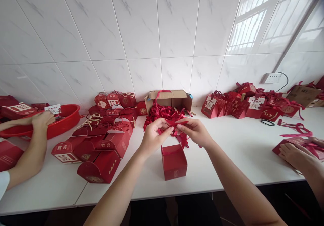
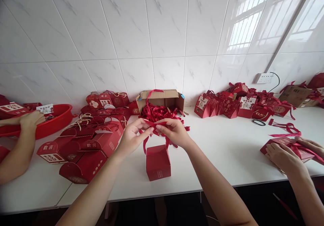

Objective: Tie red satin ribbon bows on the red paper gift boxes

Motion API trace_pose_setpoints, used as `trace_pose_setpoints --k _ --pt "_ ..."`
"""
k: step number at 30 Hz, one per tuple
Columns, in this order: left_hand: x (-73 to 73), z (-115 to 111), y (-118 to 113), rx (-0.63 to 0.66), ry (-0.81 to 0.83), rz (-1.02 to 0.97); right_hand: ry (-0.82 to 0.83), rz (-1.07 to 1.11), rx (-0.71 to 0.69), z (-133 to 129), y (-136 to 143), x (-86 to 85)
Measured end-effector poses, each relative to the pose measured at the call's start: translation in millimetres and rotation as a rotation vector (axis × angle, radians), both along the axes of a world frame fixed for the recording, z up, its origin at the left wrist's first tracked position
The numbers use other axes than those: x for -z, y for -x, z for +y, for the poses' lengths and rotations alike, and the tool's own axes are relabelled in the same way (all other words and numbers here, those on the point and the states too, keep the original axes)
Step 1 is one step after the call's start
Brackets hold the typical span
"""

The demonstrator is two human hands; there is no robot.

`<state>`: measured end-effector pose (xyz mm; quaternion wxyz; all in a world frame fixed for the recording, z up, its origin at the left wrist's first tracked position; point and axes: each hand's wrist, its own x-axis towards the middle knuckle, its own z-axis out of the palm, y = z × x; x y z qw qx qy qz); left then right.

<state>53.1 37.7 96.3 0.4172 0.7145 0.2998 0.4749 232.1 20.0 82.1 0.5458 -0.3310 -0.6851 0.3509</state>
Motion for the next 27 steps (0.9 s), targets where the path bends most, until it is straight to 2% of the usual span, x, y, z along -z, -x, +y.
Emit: trace_pose_setpoints --k 4,8,12,17,19,21,24,27 --pt "0.5 7 7 0.192 0.283 -0.124 -0.317 -0.19 0.032 9 -10 8.0" --pt "2.8 13 9 0.214 0.493 -0.185 -0.639 -0.443 0.078 16 -18 12.2" --pt "4.5 15 7 0.23 0.587 -0.228 -0.787 -0.622 0.158 17 -20 11.2" --pt "6.9 17 5 0.303 0.59 -0.24 -0.869 -0.768 0.232 13 -18 8.8" --pt "7.0 17 4 0.313 0.534 -0.21 -0.853 -0.788 0.256 13 -18 9.1" --pt "6.1 14 3 0.229 0.405 -0.149 -0.813 -0.754 0.282 12 -17 11.2" --pt "5.1 3 3 0.014 0.07 0.065 -0.737 -0.598 0.297 12 -13 19.6" --pt "7.6 -9 5 -0.096 -0.327 0.307 -0.63 -0.388 0.269 8 -8 33.2"
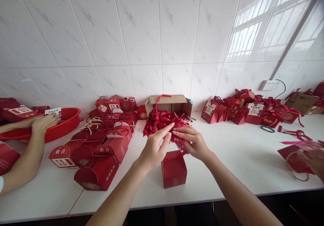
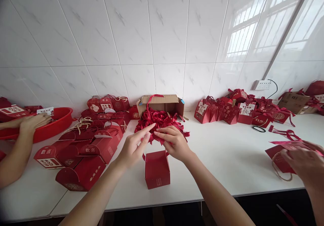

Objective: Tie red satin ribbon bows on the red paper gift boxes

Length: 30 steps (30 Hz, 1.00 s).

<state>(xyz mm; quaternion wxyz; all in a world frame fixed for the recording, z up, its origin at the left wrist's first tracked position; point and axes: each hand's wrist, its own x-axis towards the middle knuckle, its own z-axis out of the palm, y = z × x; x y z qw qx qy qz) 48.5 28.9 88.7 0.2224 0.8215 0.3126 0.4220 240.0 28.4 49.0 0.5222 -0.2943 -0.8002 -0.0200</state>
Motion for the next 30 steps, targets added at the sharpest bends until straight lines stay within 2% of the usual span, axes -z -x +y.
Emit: trace_pose_setpoints --k 4,6,8,11,14,18,21,24,27,30 --pt "9.1 -2 10 -0.134 -0.474 0.138 0.266 0.399 -0.023 -10 4 15.9" --pt "15.9 0 21 -0.268 -0.603 0.124 0.406 0.566 0.013 -17 1 21.1" --pt "25.5 2 37 -0.388 -0.64 0.093 0.508 0.639 0.079 -26 -6 27.3" --pt "49.1 0 62 -0.477 -0.587 0.108 0.608 0.645 0.205 -39 -24 46.0" --pt "84.3 -6 83 -0.571 -0.503 0.142 0.69 0.625 0.386 -50 -42 77.6" --pt "133.0 -12 98 -0.618 -0.404 0.19 0.87 0.579 0.571 -61 -57 117.5" --pt "156.6 -16 104 -0.701 -0.368 0.193 0.924 0.588 0.685 -67 -66 131.3" --pt "166.5 -20 108 -0.765 -0.273 0.189 0.965 0.571 0.72 -71 -74 136.2" --pt "167.3 -21 109 -0.759 -0.156 0.187 1.012 0.526 0.718 -72 -81 140.5" --pt "160.8 -19 105 -0.765 -0.135 0.149 0.897 0.577 0.844 -69 -83 141.7"
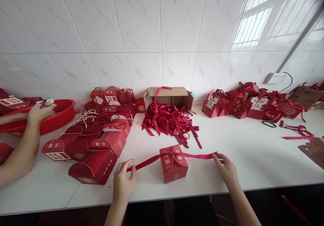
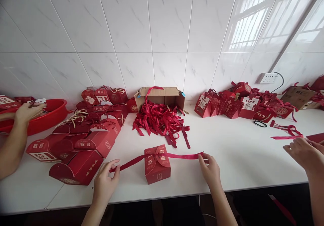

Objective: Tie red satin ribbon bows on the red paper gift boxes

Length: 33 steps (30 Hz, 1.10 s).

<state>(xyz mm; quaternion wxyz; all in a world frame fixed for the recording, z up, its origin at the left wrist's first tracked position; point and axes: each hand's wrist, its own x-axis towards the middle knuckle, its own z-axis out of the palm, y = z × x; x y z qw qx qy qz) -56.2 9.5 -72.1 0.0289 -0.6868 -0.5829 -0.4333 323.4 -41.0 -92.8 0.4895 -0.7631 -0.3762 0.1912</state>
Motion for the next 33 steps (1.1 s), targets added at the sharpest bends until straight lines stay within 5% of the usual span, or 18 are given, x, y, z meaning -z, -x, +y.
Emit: trace_pose_setpoints --k 2,4,9,13,23,33 --pt "-8.9 1 -9 0.014 -0.035 -0.044 -0.123 -0.089 0.144 3 3 -5.4" --pt "-20.6 -1 -24 0.095 -0.021 -0.114 -0.258 -0.169 0.11 6 12 -16.9" --pt "-44.4 -7 -75 0.424 0.21 -0.228 -0.343 -0.167 -0.605 20 56 -52.8" --pt "-45.9 -7 -98 0.493 0.271 -0.242 -0.288 -0.143 -0.759 25 85 -62.5" --pt "-42.5 -6 -100 0.52 0.302 -0.283 -0.244 -0.089 -0.822 16 90 -59.5" --pt "-41.9 -9 -96 0.304 0.488 -0.34 -0.242 0.122 -0.677 24 91 -45.1"
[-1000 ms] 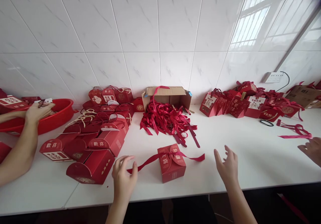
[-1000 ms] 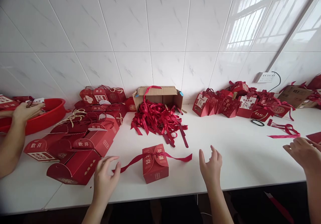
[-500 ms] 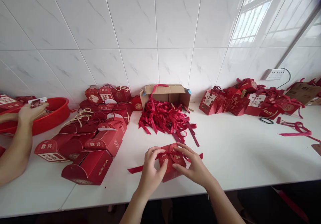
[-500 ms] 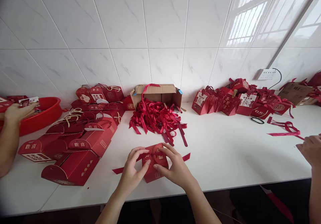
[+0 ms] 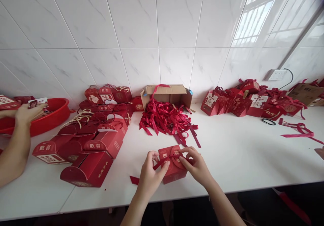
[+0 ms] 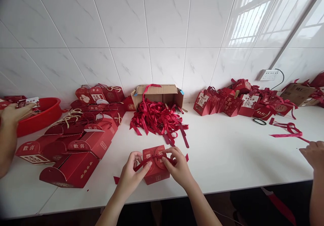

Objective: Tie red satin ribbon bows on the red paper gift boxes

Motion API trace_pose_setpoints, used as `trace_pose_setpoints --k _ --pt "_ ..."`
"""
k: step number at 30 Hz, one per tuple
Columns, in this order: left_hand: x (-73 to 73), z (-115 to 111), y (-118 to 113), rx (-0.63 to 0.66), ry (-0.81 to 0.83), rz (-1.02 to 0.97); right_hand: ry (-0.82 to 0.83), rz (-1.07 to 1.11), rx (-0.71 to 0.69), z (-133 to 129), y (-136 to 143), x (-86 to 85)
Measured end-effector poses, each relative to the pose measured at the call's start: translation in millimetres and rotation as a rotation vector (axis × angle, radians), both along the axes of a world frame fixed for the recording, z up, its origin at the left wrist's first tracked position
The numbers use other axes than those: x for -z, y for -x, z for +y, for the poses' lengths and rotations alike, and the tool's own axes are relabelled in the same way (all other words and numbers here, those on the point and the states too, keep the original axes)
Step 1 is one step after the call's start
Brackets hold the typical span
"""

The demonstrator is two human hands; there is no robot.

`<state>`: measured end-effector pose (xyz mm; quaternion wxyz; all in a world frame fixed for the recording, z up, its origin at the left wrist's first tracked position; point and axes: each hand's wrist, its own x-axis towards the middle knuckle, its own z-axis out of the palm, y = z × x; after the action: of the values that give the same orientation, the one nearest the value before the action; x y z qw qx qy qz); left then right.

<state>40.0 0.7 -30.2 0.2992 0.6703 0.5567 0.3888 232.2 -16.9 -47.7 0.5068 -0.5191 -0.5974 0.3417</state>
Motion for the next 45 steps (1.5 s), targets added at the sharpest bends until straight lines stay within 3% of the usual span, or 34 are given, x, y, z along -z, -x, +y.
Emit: trace_pose_setpoints --k 12,20,25,28,32,34,38,45 --pt "-3.6 0 -6 0.122 0.035 -0.071 0.205 0.238 -0.092 5 3 -4.3" --pt "8.9 7 -6 0.12 0.024 -0.142 0.22 0.316 -0.18 12 1 -6.7" --pt "16.8 12 -11 0.046 0.014 -0.232 0.245 0.314 -0.24 17 -2 -11.1" --pt "16.0 11 -12 0.014 0.008 -0.207 0.218 0.298 -0.162 19 -3 -11.4" --pt "6.6 8 -8 -0.028 -0.001 -0.121 0.271 0.011 -0.075 19 -6 -14.5" --pt "1.2 8 -4 0.028 0.023 -0.046 0.308 -0.144 -0.092 19 -12 -17.4" --pt "-4.3 9 1 0.145 0.108 -0.018 0.361 -0.167 -0.19 19 -23 -23.2" --pt "1.5 11 -1 0.193 0.273 -0.284 0.33 0.088 -0.29 17 -27 -22.4"
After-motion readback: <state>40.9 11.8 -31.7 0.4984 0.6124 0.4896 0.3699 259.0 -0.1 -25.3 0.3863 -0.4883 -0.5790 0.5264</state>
